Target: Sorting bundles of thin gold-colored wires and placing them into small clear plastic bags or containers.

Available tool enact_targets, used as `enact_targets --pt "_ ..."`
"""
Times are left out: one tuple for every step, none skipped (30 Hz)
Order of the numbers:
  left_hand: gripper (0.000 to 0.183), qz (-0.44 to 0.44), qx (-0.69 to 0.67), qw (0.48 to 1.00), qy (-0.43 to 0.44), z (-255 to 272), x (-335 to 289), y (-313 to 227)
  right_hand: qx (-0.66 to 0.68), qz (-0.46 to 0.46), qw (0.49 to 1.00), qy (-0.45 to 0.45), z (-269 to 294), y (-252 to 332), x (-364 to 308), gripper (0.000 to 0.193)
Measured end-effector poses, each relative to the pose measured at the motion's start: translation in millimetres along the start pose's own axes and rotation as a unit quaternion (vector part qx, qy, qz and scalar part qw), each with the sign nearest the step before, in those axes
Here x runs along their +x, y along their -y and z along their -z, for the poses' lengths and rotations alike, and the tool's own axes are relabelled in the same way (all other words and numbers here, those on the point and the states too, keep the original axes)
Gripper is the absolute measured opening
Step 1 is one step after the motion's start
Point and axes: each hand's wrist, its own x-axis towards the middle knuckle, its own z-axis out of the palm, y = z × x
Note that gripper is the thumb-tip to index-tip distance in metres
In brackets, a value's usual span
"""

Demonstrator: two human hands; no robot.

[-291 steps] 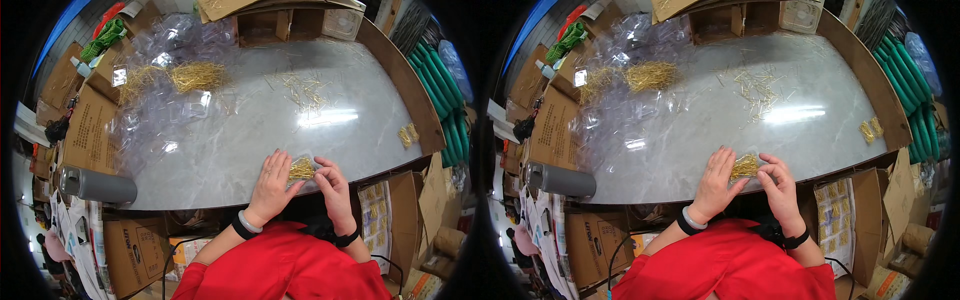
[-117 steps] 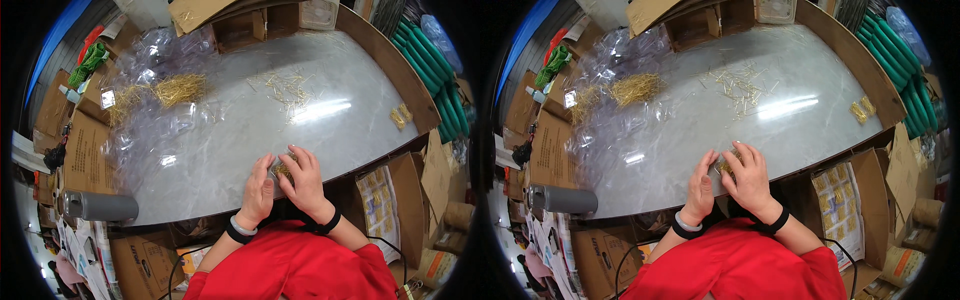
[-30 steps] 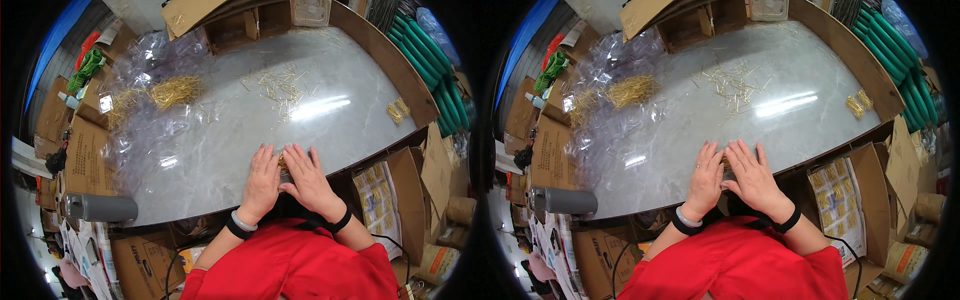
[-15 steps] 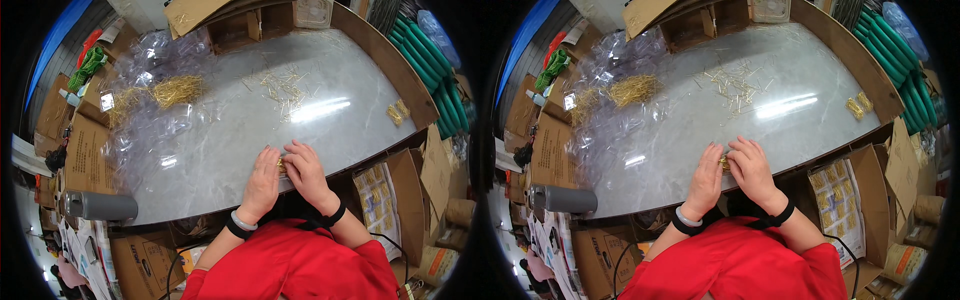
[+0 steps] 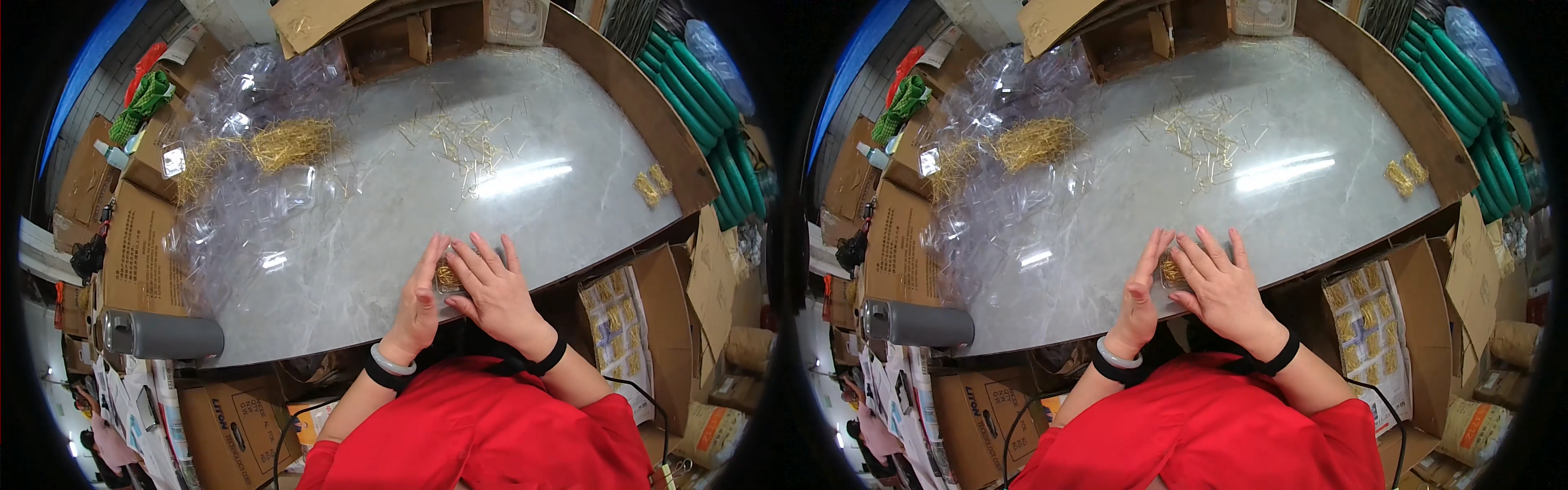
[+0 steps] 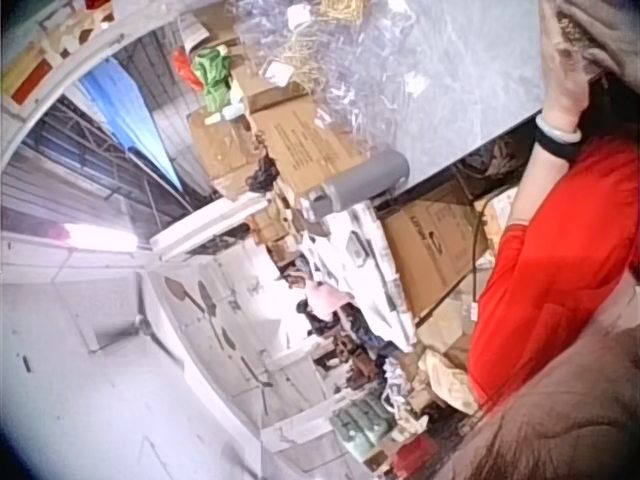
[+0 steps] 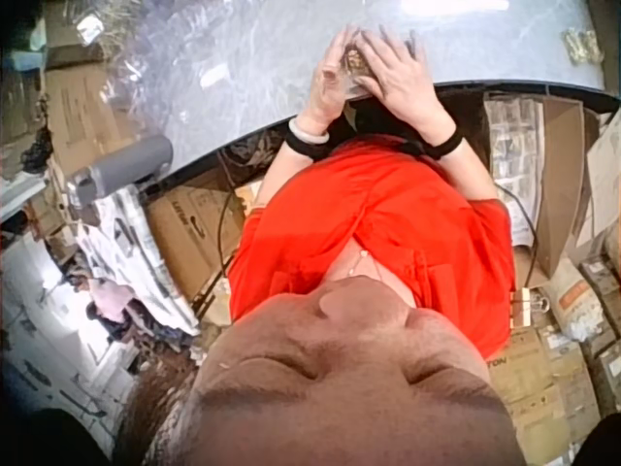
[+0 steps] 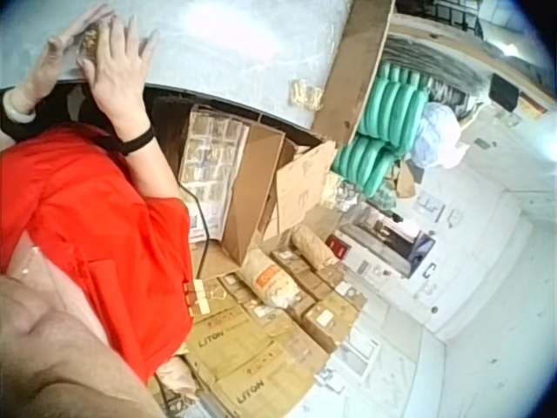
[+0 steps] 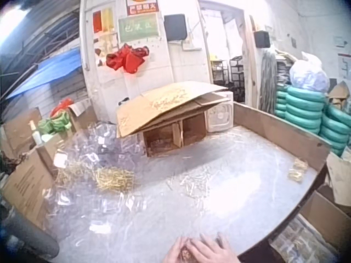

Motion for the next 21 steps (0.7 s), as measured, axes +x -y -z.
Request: enact_targets --pt "0.109 0.003 -0.002 1.0 -0.004 0.3 -0.1 -0.8 -0.012 0.0 1.0 -0.005 1.1 0.9 0.3 0.062" --pt "0.11 0.005 -0.004 1.0 -0.008 0.6 -0.5 -2.2 -0.024 -0.001 1.0 -0.009 3.0 2.5 0.5 0.062" --pt "0.111 0.008 -0.007 1.0 -0.013 0.6 -0.8 -2.7 -0.036 0.0 0.999 -0.013 5.0 3.8 0.7 0.063" --pt "0.111 0.0 0.006 1.0 -0.012 1.1 -0.8 -2.2 -0.016 -0.009 1.0 -0.022 7.4 5.4 1.3 0.062" --pt "0.111 -0.007 0.02 1.0 -0.012 2.0 -0.9 -1.2 0.004 -0.018 0.999 -0.031 10.0 7.4 2.3 0.061" --pt "0.111 -0.013 0.032 0.999 -0.009 2.0 -1.0 -0.1 0.022 -0.03 0.999 -0.039 11.2 9.1 2.3 0.06" --pt "0.111 -0.022 0.049 0.999 -0.008 2.1 -0.8 -0.1 0.033 -0.046 0.996 -0.067 8.6 10.2 3.4 0.058" --pt "0.112 -0.031 0.066 0.997 -0.007 2.3 -0.3 -0.5 0.044 -0.062 0.992 -0.096 3.5 11.1 5.6 0.055" --pt "0.112 -0.04 0.084 0.996 -0.005 2.5 0.3 -1.3 0.056 -0.077 0.988 -0.125 -0.5 12.6 8.8 0.052" --pt "0.113 -0.037 0.08 0.996 -0.009 1.6 0.1 -2.3 0.058 -0.085 0.986 -0.133 -2.3 15.1 12.8 0.048" --pt "0.113 -0.035 0.076 0.996 -0.013 0.2 -0.7 -3.6 0.061 -0.094 0.984 -0.141 -3.7 17.5 17.1 0.045" --pt "0.114 -0.033 0.074 0.997 -0.017 0.2 -1.5 -4.6 0.065 -0.101 0.981 -0.15 -5.3 18.9 20.6 0.042" --pt "0.114 -0.031 0.075 0.997 -0.015 1.0 -1.7 -4.7 0.068 -0.102 0.981 -0.154 -9.0 18.3 22.4 0.04" --pt "0.114 -0.03 0.075 0.997 -0.013 2.1 -1.8 -4.6 0.07 -0.103 0.98 -0.158 -14.4 17.1 23.9 0.039" --pt "0.115 -0.028 0.075 0.997 -0.012 2.9 -2.0 -3.8 0.072 -0.104 0.979 -0.161 -18.5 16.2 24.9 0.037" --pt "0.116 -0.02 0.082 0.996 -0.009 3.4 -2.1 -5.0 0.061 -0.101 0.98 -0.159 -19.9 15.4 24.4 0.037" --pt "0.117 -0.012 0.088 0.996 -0.007 3.6 -2.2 -7.8 0.05 -0.098 0.981 -0.157 -20.4 14.1 22.5 0.036" --pt "0.118 -0.005 0.092 0.996 -0.005 3.0 -1.5 -8.8 0.037 -0.095 0.983 -0.154 -19.9 11.6 20.7 0.036" --pt "0.115 -0.012 0.087 0.996 -0.007 3.1 -1.5 -7.8 0.02 -0.076 0.987 -0.141 -19.4 8.9 18.6 0.038" --pt "0.113 -0.019 0.081 0.996 -0.008 3.5 -2.2 -6.4 0.003 -0.057 0.99 -0.129 -18.5 6.5 16.0 0.041" --pt "0.111 -0.029 0.074 0.997 -0.007 2.5 -0.9 -5.2 -0.017 -0.04 0.992 -0.117 -14.8 4.2 15.2 0.043"
